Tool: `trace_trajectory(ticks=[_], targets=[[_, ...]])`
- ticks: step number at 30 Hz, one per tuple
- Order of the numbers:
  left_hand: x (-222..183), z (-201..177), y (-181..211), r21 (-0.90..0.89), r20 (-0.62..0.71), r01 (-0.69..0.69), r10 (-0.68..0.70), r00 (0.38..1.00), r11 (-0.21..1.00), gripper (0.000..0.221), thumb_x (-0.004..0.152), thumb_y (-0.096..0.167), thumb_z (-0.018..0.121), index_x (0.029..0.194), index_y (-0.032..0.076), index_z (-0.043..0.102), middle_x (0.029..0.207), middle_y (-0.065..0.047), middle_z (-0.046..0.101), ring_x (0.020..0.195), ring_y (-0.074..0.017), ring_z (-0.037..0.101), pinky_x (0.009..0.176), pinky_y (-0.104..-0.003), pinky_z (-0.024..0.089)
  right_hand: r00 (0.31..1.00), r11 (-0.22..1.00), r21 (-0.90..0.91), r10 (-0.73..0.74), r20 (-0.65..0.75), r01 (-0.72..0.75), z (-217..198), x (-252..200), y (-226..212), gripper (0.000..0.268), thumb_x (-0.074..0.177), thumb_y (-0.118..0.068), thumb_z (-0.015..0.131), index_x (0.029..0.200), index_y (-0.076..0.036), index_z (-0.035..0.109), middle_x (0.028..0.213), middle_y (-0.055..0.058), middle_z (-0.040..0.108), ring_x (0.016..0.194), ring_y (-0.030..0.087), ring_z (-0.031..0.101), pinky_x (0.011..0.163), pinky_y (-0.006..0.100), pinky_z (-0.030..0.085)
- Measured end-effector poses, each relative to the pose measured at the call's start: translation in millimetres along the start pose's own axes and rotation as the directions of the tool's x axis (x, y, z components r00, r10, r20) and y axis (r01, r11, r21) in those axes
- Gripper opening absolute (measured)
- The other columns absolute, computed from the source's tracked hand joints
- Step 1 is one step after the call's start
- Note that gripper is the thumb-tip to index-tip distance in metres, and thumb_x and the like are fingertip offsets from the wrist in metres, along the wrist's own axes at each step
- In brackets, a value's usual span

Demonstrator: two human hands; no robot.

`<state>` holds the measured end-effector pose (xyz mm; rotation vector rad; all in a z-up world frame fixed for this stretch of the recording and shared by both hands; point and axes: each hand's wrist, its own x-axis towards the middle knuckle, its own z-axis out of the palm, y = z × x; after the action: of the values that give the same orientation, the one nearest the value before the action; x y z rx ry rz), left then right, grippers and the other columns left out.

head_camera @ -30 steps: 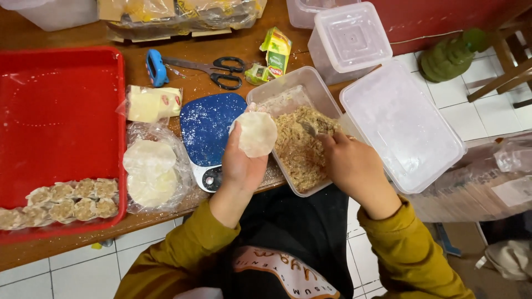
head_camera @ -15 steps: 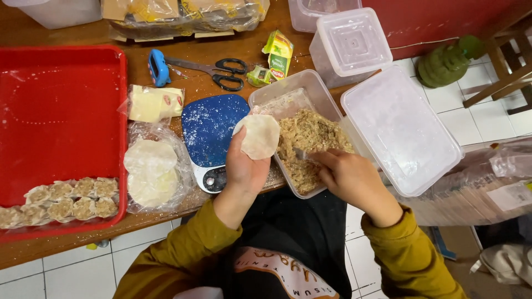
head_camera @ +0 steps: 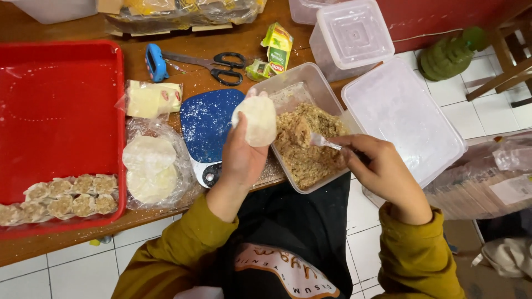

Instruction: Preparing dumplings by placing meat filling onto wrappers and folding them by hand.

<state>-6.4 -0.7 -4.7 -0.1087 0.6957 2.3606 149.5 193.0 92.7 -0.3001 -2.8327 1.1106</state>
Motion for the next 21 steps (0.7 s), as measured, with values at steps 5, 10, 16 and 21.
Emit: trace_trajectory(ticks=[5, 10, 16, 21], targets=[[-4.8, 13.7, -20.2, 0.032, 0.104, 0.135, -0.138, 0.985, 0.99, 0.059, 0.106, 0.043, 0.033, 0.152, 0.006, 0.038, 0.148, -0.024, 0.05, 0.133, -0.0367, 0.051, 0.113, -0.05, 0.042, 0.997, 0.997, 0.006, -0.071, -0.043, 0.072, 4.7, 1.1, -28.5, 0.028, 0.09, -0.007, 0.063, 0.116, -0.005, 0.074, 0.089, 0.018, 0.076, 0.081, 0.038, 0.074, 0.075, 0.046, 0.059], [-2.2, 4.5, -30.3, 0.004, 0.155, 0.194, -0.192, 0.969, 0.981, 0.062, 0.108, 0.045, 0.027, 0.152, 0.002, 0.036, 0.148, -0.024, 0.048, 0.137, -0.0388, 0.047, 0.115, -0.05, 0.042, 0.971, 0.932, -0.311, -0.222, -0.09, 0.185, 22.7, 1.6, -18.8, 0.018, 0.091, -0.009, 0.064, 0.107, -0.01, 0.071, 0.085, 0.01, 0.071, 0.075, 0.033, 0.072, 0.066, 0.043, 0.058], [9.7, -16.8, -24.2, -0.07, 0.1, 0.187, -0.179, 0.979, 0.98, 0.061, 0.106, 0.047, 0.028, 0.15, 0.005, 0.039, 0.145, -0.022, 0.052, 0.136, -0.0382, 0.05, 0.115, -0.051, 0.043, 0.97, 0.796, -0.588, -0.23, -0.077, 0.142, 0.3, -7.6, -33.0, 0.016, 0.091, -0.01, 0.064, 0.102, -0.018, 0.073, 0.079, 0.002, 0.069, 0.073, 0.026, 0.071, 0.064, 0.036, 0.057], [-7.2, 15.6, -3.7, -0.066, 0.074, 0.188, -0.183, 0.98, 0.98, 0.063, 0.106, 0.048, 0.028, 0.147, 0.003, 0.043, 0.139, -0.026, 0.057, 0.127, -0.0386, 0.058, 0.11, -0.051, 0.047, 0.965, 0.926, -0.305, -0.255, -0.066, 0.224, 20.2, -1.2, -39.0, 0.024, 0.088, -0.007, 0.062, 0.107, -0.015, 0.073, 0.082, 0.008, 0.069, 0.072, 0.031, 0.071, 0.062, 0.04, 0.058]])
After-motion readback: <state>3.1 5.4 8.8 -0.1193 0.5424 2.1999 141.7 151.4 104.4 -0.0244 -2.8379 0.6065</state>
